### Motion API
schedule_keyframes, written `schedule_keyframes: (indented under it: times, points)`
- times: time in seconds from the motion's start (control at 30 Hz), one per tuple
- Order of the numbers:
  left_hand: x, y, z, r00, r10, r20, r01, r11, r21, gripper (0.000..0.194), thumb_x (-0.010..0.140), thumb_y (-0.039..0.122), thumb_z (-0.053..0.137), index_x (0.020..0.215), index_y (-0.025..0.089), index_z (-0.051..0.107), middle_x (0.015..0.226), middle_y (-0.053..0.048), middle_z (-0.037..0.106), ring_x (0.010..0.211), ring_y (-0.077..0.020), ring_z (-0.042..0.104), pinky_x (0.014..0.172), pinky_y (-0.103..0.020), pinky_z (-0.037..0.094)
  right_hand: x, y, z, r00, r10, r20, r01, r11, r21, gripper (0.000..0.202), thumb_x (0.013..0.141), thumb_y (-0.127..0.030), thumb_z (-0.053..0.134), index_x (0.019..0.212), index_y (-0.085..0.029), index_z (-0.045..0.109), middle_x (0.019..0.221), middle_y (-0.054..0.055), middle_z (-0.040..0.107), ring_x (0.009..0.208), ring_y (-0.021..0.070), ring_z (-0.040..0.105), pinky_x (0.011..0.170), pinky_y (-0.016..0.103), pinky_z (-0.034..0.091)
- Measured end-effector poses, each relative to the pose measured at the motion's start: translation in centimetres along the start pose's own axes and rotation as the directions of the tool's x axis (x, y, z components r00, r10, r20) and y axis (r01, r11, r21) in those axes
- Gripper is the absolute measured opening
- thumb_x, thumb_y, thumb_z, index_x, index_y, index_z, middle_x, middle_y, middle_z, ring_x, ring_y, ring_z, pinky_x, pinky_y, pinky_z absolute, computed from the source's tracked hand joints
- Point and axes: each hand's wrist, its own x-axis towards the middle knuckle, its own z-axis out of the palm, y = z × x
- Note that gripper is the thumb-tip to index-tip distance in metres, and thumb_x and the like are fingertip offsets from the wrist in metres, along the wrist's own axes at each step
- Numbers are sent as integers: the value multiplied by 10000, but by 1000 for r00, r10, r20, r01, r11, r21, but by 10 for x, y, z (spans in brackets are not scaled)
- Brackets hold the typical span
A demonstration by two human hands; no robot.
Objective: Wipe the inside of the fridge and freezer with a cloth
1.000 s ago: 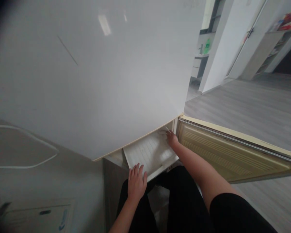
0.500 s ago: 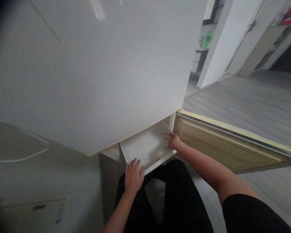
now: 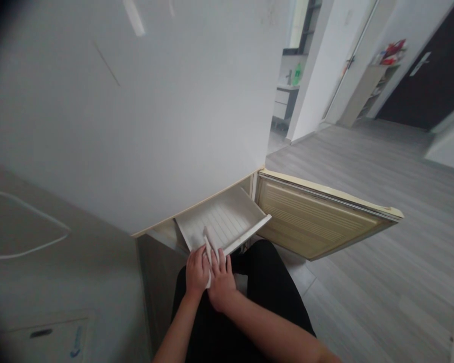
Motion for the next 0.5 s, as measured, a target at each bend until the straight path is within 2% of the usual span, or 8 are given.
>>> schedule_keyframes:
  times: [0.03, 0.1, 0.17, 0.27, 0.33, 0.4, 0.47, 0.5]
  points:
    - [-7, -8, -3, 1000, -2, -29, 1, 999, -39, 411, 1044, 301, 331, 1335, 145, 575, 1271, -176, 689, 1220, -280, 642, 1103, -495, 477, 2, -15, 6, 1000, 0, 21, 0, 1000, 9, 762, 995, -376, 474, 1661, -138, 191, 1704, 185, 66, 1569, 458, 86, 1227, 693, 213]
    - [-22, -22, -10, 995, -46, -88, 39, 996, -80, 402, 1047, 303, 339, 1355, 153, 550, 1334, -178, 652, 1273, -267, 612, 1103, -480, 487, 6, -29, 9, 998, -38, 43, 36, 999, 36, 723, 1008, -365, 449, 1655, -132, 224, 1703, 190, 75, 1569, 458, 57, 1232, 705, 186]
    - [-36, -32, -15, 989, -96, -111, 87, 992, -87, 403, 1050, 308, 357, 1388, 160, 520, 1413, -182, 601, 1341, -263, 564, 1126, -481, 475, 7, -24, 4, 989, -145, 40, 141, 986, 84, 710, 1017, -377, 430, 1662, -172, 212, 1710, 169, 72, 1573, 446, 40, 1231, 713, 172]
    - [-50, -34, -19, 988, -140, -72, 134, 987, -91, 414, 1053, 333, 370, 1421, 189, 493, 1470, -172, 557, 1389, -260, 526, 1155, -491, 457, 7, 3, -3, 968, -248, 28, 243, 962, 124, 727, 1007, -383, 442, 1670, -265, 167, 1725, 108, 59, 1587, 413, 48, 1225, 722, 156]
    - [-54, -27, -20, 984, -171, -48, 166, 982, -95, 437, 1049, 367, 395, 1450, 210, 466, 1502, -167, 528, 1415, -270, 501, 1167, -506, 446, 6, 25, -4, 985, -171, 13, 170, 982, 88, 773, 965, -343, 483, 1668, -277, 170, 1728, 87, 90, 1592, 399, 57, 1228, 718, 130]
    - [-53, -15, -21, 977, -207, -41, 203, 975, -95, 471, 1039, 396, 432, 1478, 226, 440, 1545, -165, 483, 1452, -284, 458, 1185, -519, 424, 6, 51, -4, 998, -18, -54, 19, 999, 33, 818, 914, -290, 507, 1667, -247, 190, 1724, 92, 144, 1593, 395, 71, 1235, 702, 118]
    - [-47, -3, -23, 975, -221, -27, 218, 972, -92, 489, 1032, 409, 454, 1488, 235, 434, 1577, -158, 447, 1474, -290, 428, 1195, -518, 412, 6, 81, -7, 977, 131, -167, -131, 991, 9, 819, 889, -234, 482, 1664, -225, 216, 1716, 96, 198, 1592, 381, 100, 1243, 675, 135]
    - [-43, 2, -24, 976, -216, -16, 213, 973, -91, 490, 1031, 408, 457, 1490, 237, 434, 1587, -153, 436, 1479, -288, 421, 1199, -513, 408, 7, 98, -10, 951, 201, -234, -203, 979, 14, 788, 901, -213, 440, 1661, -221, 233, 1707, 96, 232, 1590, 363, 130, 1244, 660, 157]
